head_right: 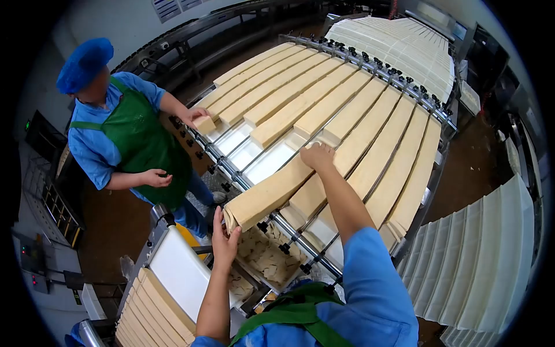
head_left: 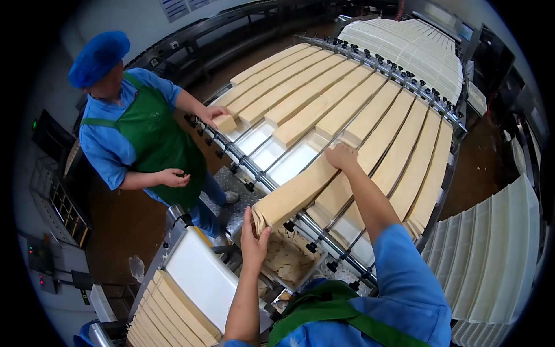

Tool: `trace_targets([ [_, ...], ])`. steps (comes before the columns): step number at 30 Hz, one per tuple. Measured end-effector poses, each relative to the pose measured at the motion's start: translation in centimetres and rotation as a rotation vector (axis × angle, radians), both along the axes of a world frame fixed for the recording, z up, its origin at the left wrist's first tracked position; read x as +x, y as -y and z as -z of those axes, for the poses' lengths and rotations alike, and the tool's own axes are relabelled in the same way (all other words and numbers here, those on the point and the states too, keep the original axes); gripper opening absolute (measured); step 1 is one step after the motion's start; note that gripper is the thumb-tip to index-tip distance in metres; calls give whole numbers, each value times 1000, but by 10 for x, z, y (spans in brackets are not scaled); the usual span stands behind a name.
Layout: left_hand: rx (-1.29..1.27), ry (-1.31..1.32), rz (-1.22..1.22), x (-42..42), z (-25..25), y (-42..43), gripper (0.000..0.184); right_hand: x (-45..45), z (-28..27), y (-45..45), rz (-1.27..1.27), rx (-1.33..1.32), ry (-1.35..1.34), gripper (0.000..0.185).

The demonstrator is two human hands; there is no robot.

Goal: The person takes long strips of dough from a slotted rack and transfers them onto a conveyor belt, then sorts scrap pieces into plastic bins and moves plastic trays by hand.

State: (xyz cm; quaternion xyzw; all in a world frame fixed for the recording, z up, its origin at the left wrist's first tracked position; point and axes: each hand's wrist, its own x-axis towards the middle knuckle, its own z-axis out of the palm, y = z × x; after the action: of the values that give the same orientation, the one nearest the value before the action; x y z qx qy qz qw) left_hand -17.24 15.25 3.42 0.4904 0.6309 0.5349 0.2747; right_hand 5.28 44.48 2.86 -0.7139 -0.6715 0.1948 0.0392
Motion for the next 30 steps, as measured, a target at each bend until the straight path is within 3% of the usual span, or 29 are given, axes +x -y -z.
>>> trace_targets([
  [4,-36,-92,34,9,12,-20,72,8,0,-7,28,-6,-2,72],
  [7,-2,6,90,36,13,-47,68,3,-5,8,55,225,73,66],
  [9,-128,16,163,47,9,-61,66,-11,-35,36,-172,220,-11,57],
  [13,-140,-25,102,50,13,-69,63,-46,12,87,-477,568,-541,45],
  [15,-115,124,77,46,17,-62,62,-54,-14,128,-724,450,-584,33],
  [16,-117,122,76,46,17,-57,62,-57,-12,139,-725,449,-586,33],
  [18,18,290,-142,48,18,-46,53,-60,-10,154,-881,543,-370,20],
  [19,17,290,-143,46,20,-39,53,-62,-5,154,-881,541,-370,20],
  [23,-53,-152,-383,33,29,12,52,-68,8,154,-809,609,-267,18],
  [30,-116,-115,-456,25,56,87,47,-70,-5,163,-618,598,-133,14],
])
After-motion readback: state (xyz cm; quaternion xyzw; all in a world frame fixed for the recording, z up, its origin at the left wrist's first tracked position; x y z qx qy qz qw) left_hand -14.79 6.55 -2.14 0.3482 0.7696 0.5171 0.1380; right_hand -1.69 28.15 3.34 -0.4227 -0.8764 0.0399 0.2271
